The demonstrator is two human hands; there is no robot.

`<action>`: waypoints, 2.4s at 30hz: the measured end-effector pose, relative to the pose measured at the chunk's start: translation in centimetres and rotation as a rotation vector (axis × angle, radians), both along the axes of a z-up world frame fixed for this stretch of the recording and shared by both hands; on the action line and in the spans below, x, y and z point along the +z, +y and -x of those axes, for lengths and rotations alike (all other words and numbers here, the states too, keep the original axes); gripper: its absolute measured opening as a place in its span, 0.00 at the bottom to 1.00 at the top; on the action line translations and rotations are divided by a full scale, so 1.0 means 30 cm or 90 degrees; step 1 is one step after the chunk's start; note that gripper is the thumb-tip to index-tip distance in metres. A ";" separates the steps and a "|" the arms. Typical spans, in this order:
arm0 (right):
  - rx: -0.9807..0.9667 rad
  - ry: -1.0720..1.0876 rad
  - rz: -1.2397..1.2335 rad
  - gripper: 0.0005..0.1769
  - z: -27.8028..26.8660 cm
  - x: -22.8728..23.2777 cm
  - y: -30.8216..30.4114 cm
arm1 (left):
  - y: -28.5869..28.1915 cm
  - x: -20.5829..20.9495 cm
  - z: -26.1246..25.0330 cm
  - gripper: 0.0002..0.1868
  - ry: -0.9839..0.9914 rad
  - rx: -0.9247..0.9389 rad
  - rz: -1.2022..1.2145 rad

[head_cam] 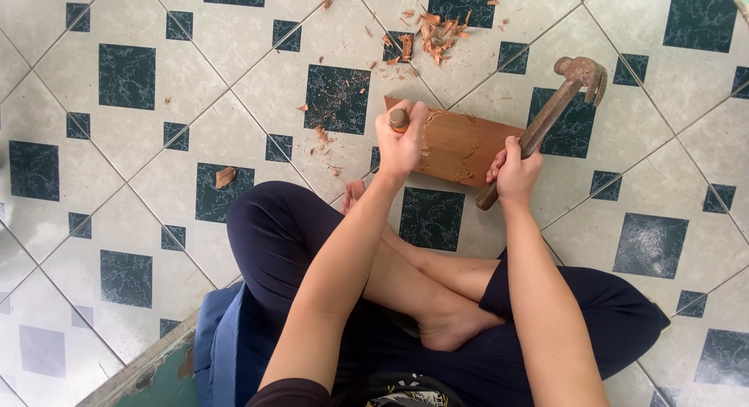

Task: Carving a wooden block using a hammer and chisel while sitting on the floor.

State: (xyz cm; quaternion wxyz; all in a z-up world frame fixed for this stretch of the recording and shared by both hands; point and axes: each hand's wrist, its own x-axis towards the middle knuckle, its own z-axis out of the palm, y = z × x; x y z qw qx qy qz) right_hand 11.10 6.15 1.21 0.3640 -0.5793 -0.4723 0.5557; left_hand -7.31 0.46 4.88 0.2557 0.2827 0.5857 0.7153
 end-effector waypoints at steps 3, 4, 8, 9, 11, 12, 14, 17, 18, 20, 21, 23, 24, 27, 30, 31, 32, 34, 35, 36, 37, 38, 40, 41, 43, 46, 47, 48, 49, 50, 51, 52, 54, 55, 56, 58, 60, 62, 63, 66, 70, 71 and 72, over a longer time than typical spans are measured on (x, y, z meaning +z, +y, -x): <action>-0.002 0.006 0.008 0.29 0.001 0.006 -0.006 | 0.013 -0.009 -0.021 0.26 0.083 -0.041 0.005; -0.004 0.005 0.009 0.29 0.000 0.002 -0.007 | 0.013 -0.009 -0.025 0.26 0.082 -0.043 0.006; -0.005 0.012 0.007 0.30 -0.001 0.005 -0.008 | 0.017 -0.003 -0.043 0.24 0.132 -0.084 -0.012; -0.002 0.005 0.001 0.30 0.000 0.011 -0.008 | 0.016 0.001 -0.048 0.23 0.148 -0.105 -0.017; -0.002 0.002 0.000 0.30 -0.006 -0.004 -0.009 | 0.008 -0.001 -0.062 0.23 0.156 -0.119 -0.021; -0.001 0.000 -0.001 0.30 -0.008 -0.013 -0.009 | 0.004 -0.001 -0.068 0.23 0.167 -0.132 -0.025; 0.004 -0.002 -0.005 0.30 -0.015 -0.030 -0.003 | -0.020 0.018 -0.107 0.14 0.211 -0.216 -0.028; 0.015 -0.019 -0.021 0.31 -0.032 -0.078 0.002 | -0.031 -0.015 -0.158 0.07 0.310 -0.319 -0.018; 0.022 -0.031 -0.038 0.32 -0.032 -0.097 0.010 | -0.026 -0.035 -0.169 0.08 0.369 -0.336 -0.007; 0.022 -0.033 -0.049 0.31 -0.027 -0.078 0.007 | -0.025 -0.089 -0.182 0.10 0.394 -0.324 -0.001; 0.022 -0.037 -0.059 0.31 -0.028 -0.069 0.004 | -0.025 -0.117 -0.190 0.11 0.417 -0.313 0.005; 0.029 -0.035 -0.064 0.32 -0.038 -0.084 0.003 | -0.052 -0.143 -0.222 0.11 0.456 -0.322 0.006; 0.032 -0.032 -0.071 0.32 -0.039 -0.090 0.006 | -0.062 -0.155 -0.233 0.12 0.497 -0.334 0.005; 0.026 -0.039 -0.069 0.31 -0.047 -0.113 0.015 | -0.037 -0.165 -0.254 0.14 0.497 -0.271 0.030; 0.050 0.023 0.061 0.32 -0.126 -0.021 -0.054 | -0.036 -0.167 -0.260 0.13 0.489 -0.270 0.023; 0.047 0.025 0.058 0.32 -0.157 0.035 -0.084 | -0.022 -0.177 -0.254 0.13 0.490 -0.271 0.020; 0.061 0.197 0.103 0.28 -0.199 0.092 -0.126 | -0.021 -0.188 -0.259 0.13 0.500 -0.288 0.051; 0.071 0.369 0.142 0.25 -0.269 0.180 -0.240 | -0.013 -0.225 -0.276 0.13 0.511 -0.306 0.077; 0.042 0.462 0.178 0.21 -0.298 0.211 -0.311 | -0.005 -0.249 -0.287 0.12 0.518 -0.323 0.086; 0.010 0.556 0.215 0.17 -0.322 0.238 -0.391 | -0.005 -0.274 -0.294 0.12 0.526 -0.343 0.097; 0.007 0.558 0.211 0.17 -0.322 0.261 -0.456 | -0.007 -0.241 -0.298 0.12 0.528 -0.346 0.094; -0.033 0.598 0.292 0.12 -0.321 0.282 -0.524 | -0.012 -0.209 -0.301 0.09 0.531 -0.330 0.093; -0.076 0.640 0.372 0.08 -0.318 0.324 -0.610 | -0.018 -0.180 -0.308 0.09 0.537 -0.318 0.092; -0.081 0.599 0.383 0.08 -0.316 0.347 -0.629 | -0.019 -0.183 -0.309 0.09 0.543 -0.320 0.101; -0.086 0.564 0.391 0.09 -0.347 0.363 -0.637 | -0.012 -0.176 -0.310 0.09 0.555 -0.323 0.107; -0.079 0.696 0.270 0.06 -0.408 0.379 -0.617 | -0.017 -0.159 -0.309 0.09 0.557 -0.309 0.091; -0.120 0.638 0.191 0.07 -0.402 0.407 -0.605 | -0.018 -0.157 -0.309 0.08 0.558 -0.305 0.086; -0.160 0.576 0.107 0.09 -0.398 0.431 -0.587 | -0.008 -0.157 -0.314 0.08 0.560 -0.303 0.076; -0.166 0.577 0.106 0.09 -0.352 0.393 -0.603 | -0.013 -0.160 -0.311 0.08 0.561 -0.308 0.075; -0.138 0.577 0.209 0.14 -0.312 0.357 -0.612 | -0.014 -0.162 -0.314 0.08 0.560 -0.310 0.074; -0.110 0.576 0.312 0.20 -0.272 0.321 -0.622 | -0.016 -0.163 -0.316 0.08 0.559 -0.311 0.073; -0.110 0.571 0.315 0.20 -0.263 0.344 -0.627 | -0.034 -0.196 -0.311 0.08 0.554 -0.310 0.076; -0.096 0.488 0.396 0.09 -0.222 0.380 -0.613 | -0.028 -0.258 -0.281 0.11 0.636 -0.337 0.091; -0.100 0.492 0.384 0.09 -0.221 0.363 -0.603 | 0.000 -0.241 -0.276 0.11 0.641 -0.339 0.079; -0.127 0.515 0.331 0.10 -0.233 0.355 -0.617 | -0.011 -0.225 -0.282 0.10 0.616 -0.323 0.085; -0.153 0.534 0.282 0.10 -0.233 0.336 -0.641 | -0.031 -0.217 -0.289 0.08 0.587 -0.305 0.095; -0.138 0.563 0.370 0.10 -0.207 0.320 -0.651 | -0.033 -0.223 -0.290 0.10 0.612 -0.309 0.088; -0.115 0.542 0.374 0.10 -0.257 0.312 -0.631 | -0.031 -0.213 -0.282 0.10 0.614 -0.305 0.089; -0.095 0.522 0.377 0.10 -0.278 0.308 -0.622 | -0.030 -0.209 -0.276 0.10 0.617 -0.303 0.089; -0.131 0.602 0.200 0.07 -0.376 0.335 -0.587 | -0.029 -0.193 -0.276 0.10 0.600 -0.300 0.091; -0.197 0.618 0.167 0.11 -0.290 0.327 -0.603 | -0.023 -0.209 -0.269 0.10 0.596 -0.291 0.094; -0.150 0.558 0.297 0.07 -0.266 0.324 -0.605 | -0.023 -0.223 -0.261 0.11 0.623 -0.286 0.096; -0.101 0.494 0.422 0.04 -0.238 0.320 -0.608 | -0.022 -0.238 -0.252 0.11 0.651 -0.282 0.096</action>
